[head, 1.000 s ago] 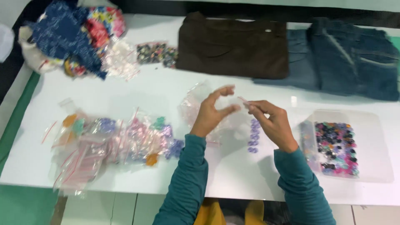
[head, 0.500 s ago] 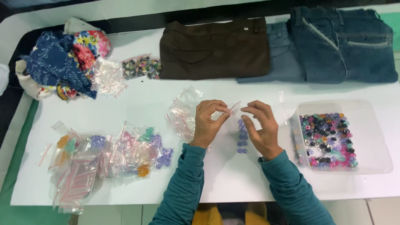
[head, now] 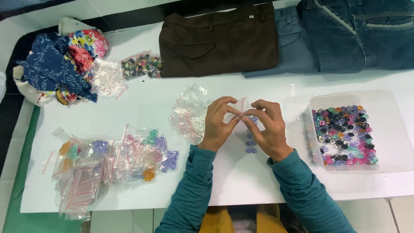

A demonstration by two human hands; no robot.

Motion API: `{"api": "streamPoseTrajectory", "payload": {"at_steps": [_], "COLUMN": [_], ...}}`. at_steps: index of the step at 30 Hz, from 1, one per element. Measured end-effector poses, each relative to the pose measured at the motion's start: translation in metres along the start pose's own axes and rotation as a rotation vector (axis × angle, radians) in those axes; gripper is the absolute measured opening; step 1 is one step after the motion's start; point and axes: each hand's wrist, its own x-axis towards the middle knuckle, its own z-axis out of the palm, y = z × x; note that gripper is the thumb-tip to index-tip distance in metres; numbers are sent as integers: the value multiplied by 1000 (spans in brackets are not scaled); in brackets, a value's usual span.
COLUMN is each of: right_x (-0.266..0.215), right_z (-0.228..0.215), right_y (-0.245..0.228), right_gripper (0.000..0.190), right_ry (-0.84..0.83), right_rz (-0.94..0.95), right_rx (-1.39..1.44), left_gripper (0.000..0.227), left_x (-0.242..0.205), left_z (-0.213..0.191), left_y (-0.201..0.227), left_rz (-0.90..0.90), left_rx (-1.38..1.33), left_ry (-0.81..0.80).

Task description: Sorting and bagging small colorful buttons from a tray into plastic bags

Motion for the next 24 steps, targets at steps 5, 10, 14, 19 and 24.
{"api": "streamPoseTrajectory", "payload": {"at_steps": [5,10,14,19,24], "right_x": [-2,-6,-3,2,-1], "right_z": [1,3,0,-11,-16], "right_y": [7,7,3,12,32], "right_gripper": [4,3,7,9,12], "right_ry": [-15,-62,-51,-33,-206], "right_rz": [-46,-46,-18,86,373], "right_rx": [-40,-33,21,164,58], "left_gripper": [78,73,65,51,42], "left_x": [-4,-7,-14,-10,-5], "left_z": [0,0,5,-6,-18], "left_y": [-2,-5,-14,-20,-23], "left_rz": [-14,55,50,-28,-146], "left_rx": [152,276,262,140,94], "left_ry": [-135,-171,-205,-216,-125]}}
